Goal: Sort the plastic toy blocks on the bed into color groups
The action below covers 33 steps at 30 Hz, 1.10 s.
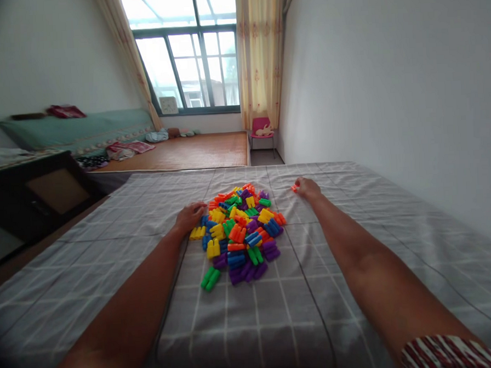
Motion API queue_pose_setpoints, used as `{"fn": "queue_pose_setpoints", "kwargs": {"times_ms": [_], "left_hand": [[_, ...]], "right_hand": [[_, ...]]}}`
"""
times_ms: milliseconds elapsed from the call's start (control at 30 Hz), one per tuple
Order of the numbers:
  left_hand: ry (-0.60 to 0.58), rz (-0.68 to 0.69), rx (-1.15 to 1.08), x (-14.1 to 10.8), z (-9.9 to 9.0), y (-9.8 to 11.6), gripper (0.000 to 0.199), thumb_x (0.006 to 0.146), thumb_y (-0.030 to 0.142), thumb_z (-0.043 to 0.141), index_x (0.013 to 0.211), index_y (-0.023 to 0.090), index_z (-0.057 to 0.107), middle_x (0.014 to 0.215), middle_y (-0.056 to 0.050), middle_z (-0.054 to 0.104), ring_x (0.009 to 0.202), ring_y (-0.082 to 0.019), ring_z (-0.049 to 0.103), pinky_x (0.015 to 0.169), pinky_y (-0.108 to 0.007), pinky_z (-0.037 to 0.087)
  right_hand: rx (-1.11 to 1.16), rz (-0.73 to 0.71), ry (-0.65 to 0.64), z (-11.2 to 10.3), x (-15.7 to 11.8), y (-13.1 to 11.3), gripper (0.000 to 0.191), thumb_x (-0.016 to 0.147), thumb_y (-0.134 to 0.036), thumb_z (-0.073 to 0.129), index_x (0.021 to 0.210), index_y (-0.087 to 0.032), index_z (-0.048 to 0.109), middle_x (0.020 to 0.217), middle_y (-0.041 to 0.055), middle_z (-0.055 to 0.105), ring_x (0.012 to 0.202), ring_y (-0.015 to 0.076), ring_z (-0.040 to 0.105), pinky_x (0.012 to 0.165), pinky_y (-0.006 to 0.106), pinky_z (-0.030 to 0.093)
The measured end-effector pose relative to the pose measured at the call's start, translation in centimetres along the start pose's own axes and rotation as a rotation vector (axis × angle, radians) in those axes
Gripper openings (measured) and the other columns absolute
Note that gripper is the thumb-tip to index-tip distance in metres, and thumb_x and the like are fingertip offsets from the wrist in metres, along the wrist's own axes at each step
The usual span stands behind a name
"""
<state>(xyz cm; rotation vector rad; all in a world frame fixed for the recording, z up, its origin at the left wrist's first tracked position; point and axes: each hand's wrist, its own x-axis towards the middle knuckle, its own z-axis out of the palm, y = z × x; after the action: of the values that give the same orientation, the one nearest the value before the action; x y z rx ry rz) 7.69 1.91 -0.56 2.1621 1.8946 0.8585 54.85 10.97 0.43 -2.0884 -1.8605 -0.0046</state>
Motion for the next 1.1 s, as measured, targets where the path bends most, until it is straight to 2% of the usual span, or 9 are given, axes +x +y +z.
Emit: {"fn": "queue_pose_setpoints", "kwargs": {"times_ms": [133,267,367,433,533,633,900,1100], "left_hand": [[0.007,0.022,-0.006,0.1,0.3,-0.4,0.029,0.084,0.027,0.048,0.099,0.025,0.073,0.115,-0.001,0.069,0.112,-0.018,0.06,0.1,-0.029,0.044],[0.003,0.011,-0.005,0.1,0.2,-0.5,0.029,0.084,0.029,0.049,0.099,0.025,0.073,0.117,-0.001,0.069,0.112,-0.018,0.06,0.099,-0.027,0.044],[-0.006,0.025,-0.002,0.1,0.2,-0.6,0.03,0.084,0.029,0.048,0.1,0.023,0.073,0.118,-0.003,0.068,0.112,-0.019,0.06,0.099,-0.028,0.044],[-0.014,0.039,0.007,0.1,0.2,-0.8,0.031,0.085,0.03,0.047,0.101,0.023,0.072,0.118,-0.004,0.068,0.113,-0.019,0.06,0.1,-0.028,0.044],[-0.017,0.04,0.033,0.3,0.2,-1.1,0.031,0.085,0.032,0.046,0.101,0.024,0.072,0.119,-0.002,0.068,0.113,-0.018,0.06,0.1,-0.028,0.044],[-0.021,0.042,0.051,0.4,0.2,-1.2,0.031,0.086,0.033,0.046,0.1,0.024,0.072,0.119,-0.003,0.067,0.113,-0.018,0.059,0.1,-0.029,0.044],[-0.032,0.048,0.051,0.3,-0.2,-1.0,0.031,0.085,0.033,0.046,0.1,0.026,0.072,0.119,-0.002,0.068,0.113,-0.018,0.059,0.101,-0.03,0.043],[-0.057,0.049,0.078,0.3,-0.3,-0.9,0.032,0.086,0.036,0.046,0.102,0.027,0.072,0.12,-0.001,0.067,0.114,-0.018,0.059,0.1,-0.03,0.044]], "right_hand": [[0.057,0.029,0.145,1.8,0.2,-0.4,0.025,0.081,-0.03,0.057,0.102,-0.021,0.068,0.095,0.0089,0.071,0.084,0.0223,0.065,0.074,0.031,0.047],[0.137,-0.042,0.226,3.7,-1.0,0.2,0.028,0.083,-0.025,0.054,0.108,-0.021,0.065,0.1,0.0085,0.07,0.087,0.0217,0.063,0.078,0.032,0.047],[0.215,-0.058,0.307,4.1,-1.4,0.9,0.03,0.081,-0.022,0.054,0.109,-0.018,0.064,0.105,0.01,0.068,0.085,0.0203,0.062,0.081,0.032,0.048],[0.254,-0.047,0.335,3.9,-1.5,1.3,0.026,0.081,-0.022,0.053,0.103,-0.016,0.065,0.101,0.0101,0.068,0.079,0.0189,0.062,0.079,0.032,0.048],[0.256,-0.083,0.264,3.5,-1.7,1.6,0.02,0.081,-0.022,0.054,0.095,-0.017,0.068,0.095,0.0078,0.068,0.075,0.0172,0.061,0.078,0.03,0.048],[0.252,-0.113,0.182,3.2,-2.2,1.4,0.023,0.081,-0.019,0.054,0.098,-0.019,0.07,0.098,0.0069,0.07,0.082,0.0176,0.063,0.082,0.029,0.048],[0.194,-0.11,0.164,3.0,-2.3,0.6,0.036,0.081,-0.019,0.054,0.112,-0.029,0.07,0.122,0.0012,0.066,0.107,0.0229,0.059,0.095,0.036,0.046],[0.174,-0.126,0.109,3.0,-2.0,0.5,0.039,0.081,-0.018,0.053,0.115,-0.03,0.069,0.126,0.002,0.063,0.11,0.024,0.058,0.098,0.038,0.044]]}}
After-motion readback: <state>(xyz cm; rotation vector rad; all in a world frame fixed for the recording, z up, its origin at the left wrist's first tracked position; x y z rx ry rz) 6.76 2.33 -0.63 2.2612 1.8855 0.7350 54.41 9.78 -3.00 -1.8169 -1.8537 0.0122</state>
